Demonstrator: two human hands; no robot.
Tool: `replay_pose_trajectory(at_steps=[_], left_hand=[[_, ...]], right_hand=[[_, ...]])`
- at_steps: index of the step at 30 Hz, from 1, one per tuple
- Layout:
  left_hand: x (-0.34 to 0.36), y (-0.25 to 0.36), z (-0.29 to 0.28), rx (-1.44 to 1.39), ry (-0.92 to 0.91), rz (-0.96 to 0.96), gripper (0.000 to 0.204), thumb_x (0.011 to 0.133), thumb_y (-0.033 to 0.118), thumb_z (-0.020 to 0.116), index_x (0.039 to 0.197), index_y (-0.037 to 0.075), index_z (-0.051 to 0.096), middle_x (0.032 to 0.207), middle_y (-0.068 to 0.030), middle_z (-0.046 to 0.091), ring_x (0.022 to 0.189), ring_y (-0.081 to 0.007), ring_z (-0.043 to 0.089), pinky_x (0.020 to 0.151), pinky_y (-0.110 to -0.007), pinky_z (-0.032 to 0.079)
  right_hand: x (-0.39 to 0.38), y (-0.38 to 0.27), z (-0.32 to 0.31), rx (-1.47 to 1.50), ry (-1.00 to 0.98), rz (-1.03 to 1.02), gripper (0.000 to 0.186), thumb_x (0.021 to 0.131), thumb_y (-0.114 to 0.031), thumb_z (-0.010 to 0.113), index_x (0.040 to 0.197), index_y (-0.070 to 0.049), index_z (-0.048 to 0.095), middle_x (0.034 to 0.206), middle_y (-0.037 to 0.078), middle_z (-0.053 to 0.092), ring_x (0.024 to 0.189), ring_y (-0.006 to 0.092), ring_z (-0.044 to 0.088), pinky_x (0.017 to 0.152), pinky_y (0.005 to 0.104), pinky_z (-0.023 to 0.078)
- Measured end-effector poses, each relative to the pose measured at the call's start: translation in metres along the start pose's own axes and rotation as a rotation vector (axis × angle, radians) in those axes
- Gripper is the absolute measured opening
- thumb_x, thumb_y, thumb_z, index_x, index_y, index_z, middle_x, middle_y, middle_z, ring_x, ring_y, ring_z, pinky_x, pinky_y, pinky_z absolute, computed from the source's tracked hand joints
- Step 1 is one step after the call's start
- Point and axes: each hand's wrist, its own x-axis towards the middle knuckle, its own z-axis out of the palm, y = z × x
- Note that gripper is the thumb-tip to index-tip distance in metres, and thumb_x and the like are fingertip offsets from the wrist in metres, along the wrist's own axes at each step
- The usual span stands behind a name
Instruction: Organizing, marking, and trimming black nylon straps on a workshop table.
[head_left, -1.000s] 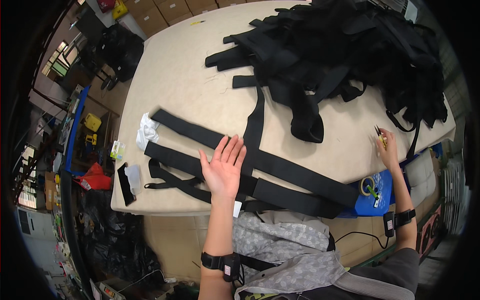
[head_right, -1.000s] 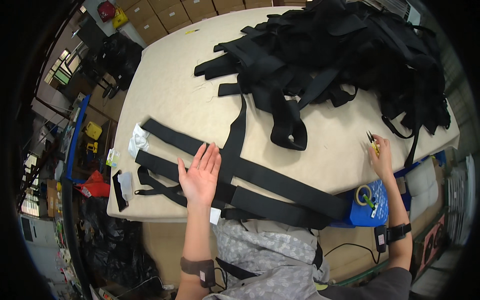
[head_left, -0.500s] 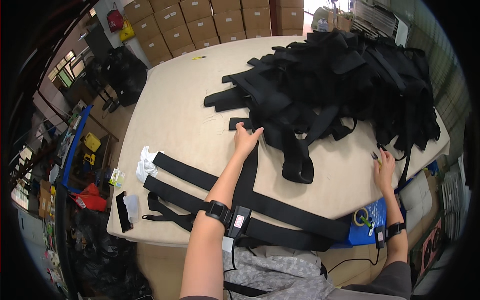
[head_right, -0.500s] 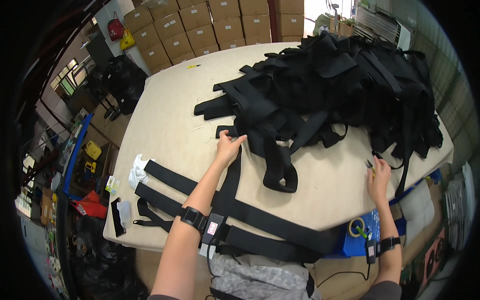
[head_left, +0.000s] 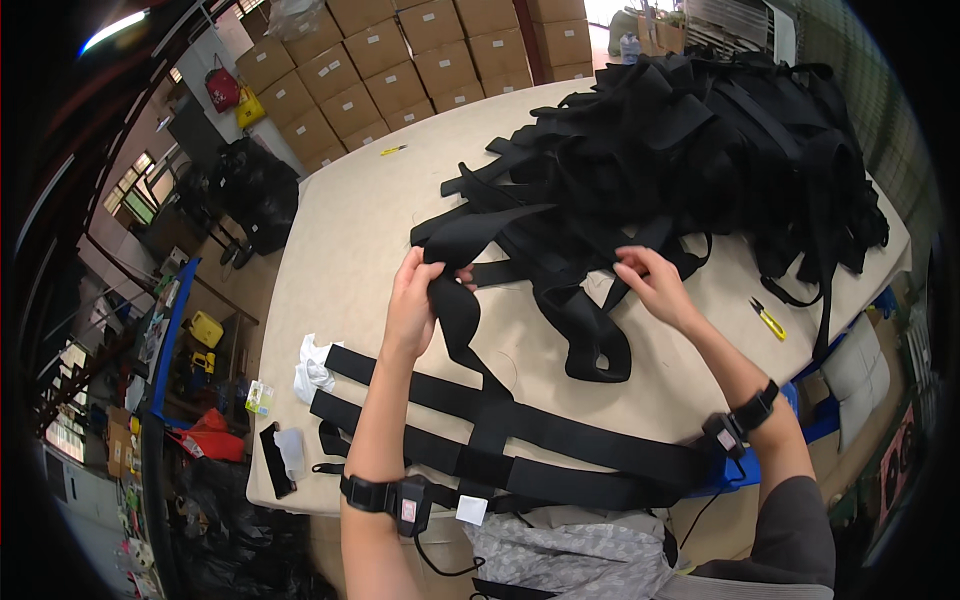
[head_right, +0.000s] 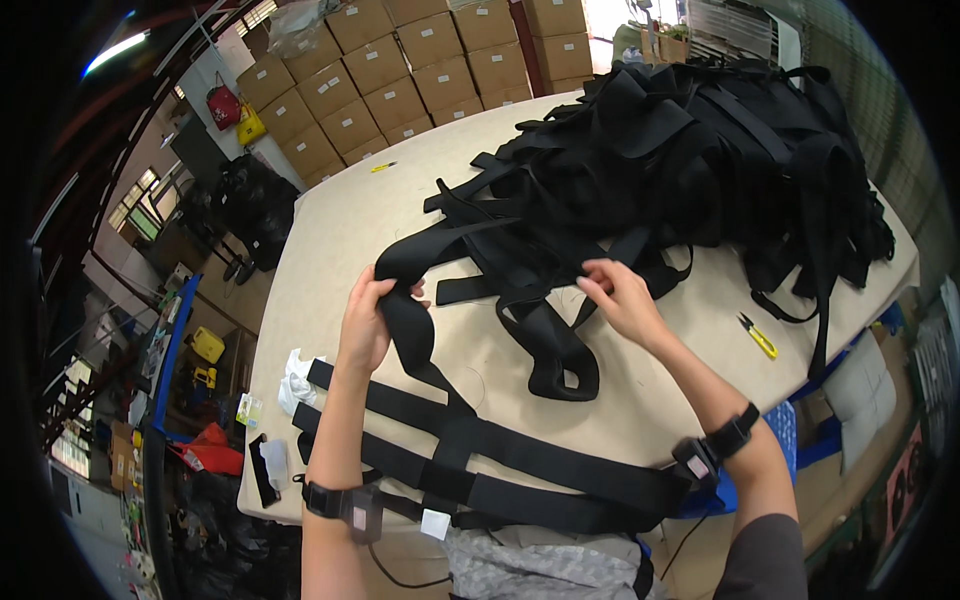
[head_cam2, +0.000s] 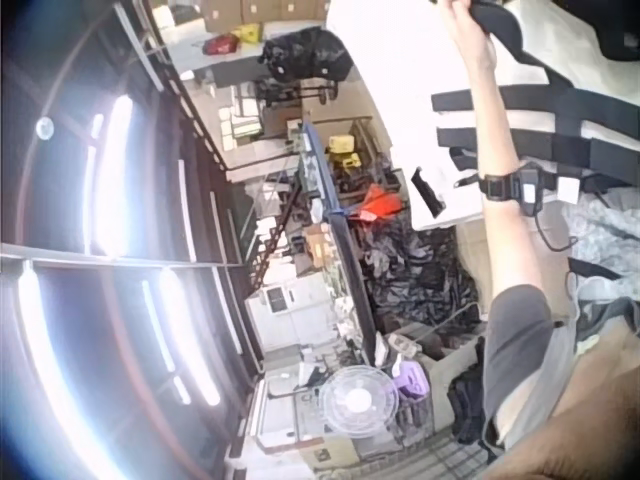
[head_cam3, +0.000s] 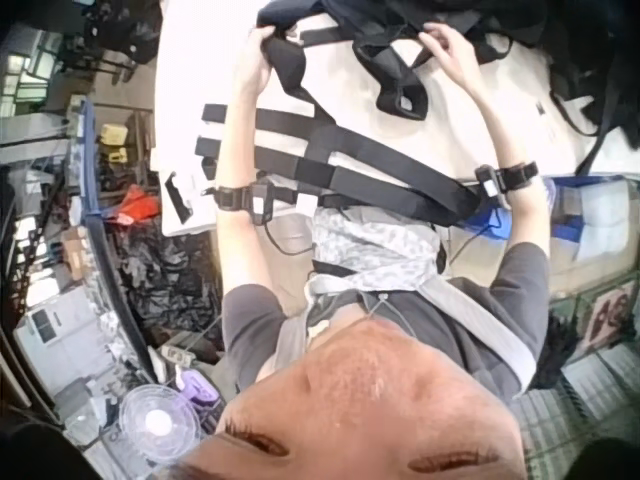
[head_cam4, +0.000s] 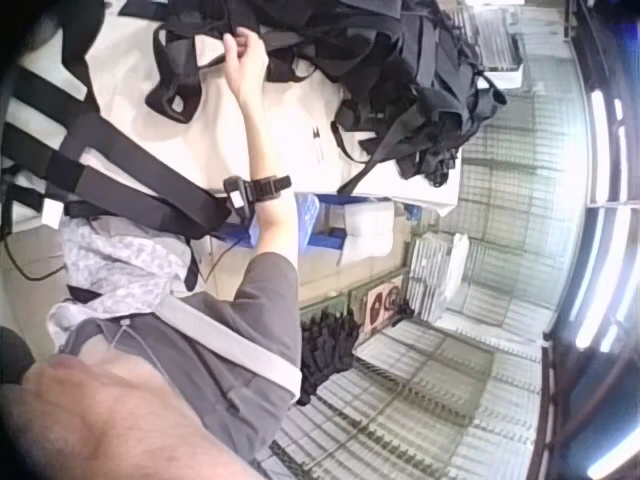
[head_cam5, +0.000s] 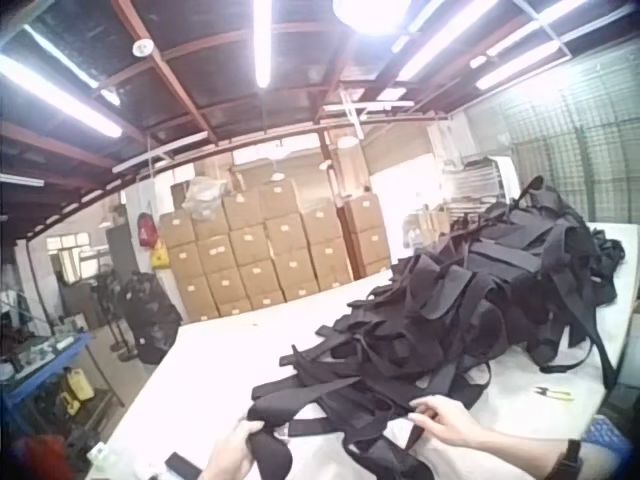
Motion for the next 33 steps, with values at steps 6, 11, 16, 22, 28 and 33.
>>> replay_pose_trajectory(at_steps=[6,11,16,22,28,33], left_hand=[[-0.062,0.025,-0.011,0.038,0.048,0.108,0.002,0.088,0.008,0.040,0.087,0.006,0.041,0.086,-0.0134,0.060,0.081,-0.0216,0.062,0.075,-0.033,0.051],[-0.091,0.026,-0.018,0.014,0.124,0.228,0.005,0.084,0.006,0.041,0.089,0.006,0.040,0.085,-0.0125,0.058,0.083,-0.0193,0.058,0.081,-0.033,0.045],[-0.113,0.026,-0.042,0.121,0.251,0.284,0.027,0.084,0.006,0.038,0.108,-0.002,0.049,0.084,-0.0087,0.057,0.080,-0.0156,0.053,0.080,-0.030,0.043],[-0.112,0.009,-0.059,0.530,0.379,0.099,0.027,0.086,0.007,0.042,0.105,-0.005,0.058,0.089,-0.0075,0.061,0.084,-0.0128,0.055,0.080,-0.026,0.042],[-0.073,0.049,-0.018,0.822,0.192,0.345,0.067,0.076,0.020,0.069,0.132,0.003,0.037,0.124,-0.0158,0.050,0.122,-0.0276,0.042,0.104,-0.040,0.027],[-0.044,0.106,0.021,0.337,-0.156,0.265,0.038,0.089,0.027,0.056,0.112,-0.004,0.052,0.091,-0.0156,0.065,0.081,-0.0194,0.064,0.076,-0.029,0.050]], right_hand=[[0.057,-0.023,0.058,0.253,-0.430,0.540,0.070,0.073,-0.055,0.065,0.115,0.001,0.054,0.090,0.010,0.061,0.077,0.0143,0.057,0.068,0.0245,0.045],[0.080,-0.050,0.089,0.424,-0.262,0.431,0.046,0.080,-0.036,0.063,0.113,-0.004,0.057,0.086,0.005,0.063,0.076,0.0164,0.059,0.069,0.0274,0.047],[0.124,-0.100,0.097,0.103,0.100,-0.207,0.027,0.084,-0.013,0.053,0.108,-0.001,0.060,0.098,0.021,0.062,0.086,0.0288,0.064,0.079,0.0320,0.048],[0.154,-0.164,0.045,0.114,0.355,-0.698,0.031,0.085,-0.005,0.049,0.113,-0.007,0.060,0.084,0.018,0.065,0.070,0.0245,0.065,0.066,0.0307,0.049],[0.122,-0.230,0.044,0.024,0.136,-0.731,0.026,0.087,-0.012,0.054,0.112,-0.010,0.062,0.071,0.014,0.064,0.056,0.0181,0.059,0.057,0.0286,0.046],[0.089,-0.234,0.072,0.111,-0.090,-0.745,0.028,0.088,-0.013,0.051,0.114,-0.008,0.060,0.080,0.016,0.065,0.069,0.0246,0.063,0.064,0.0322,0.048]])
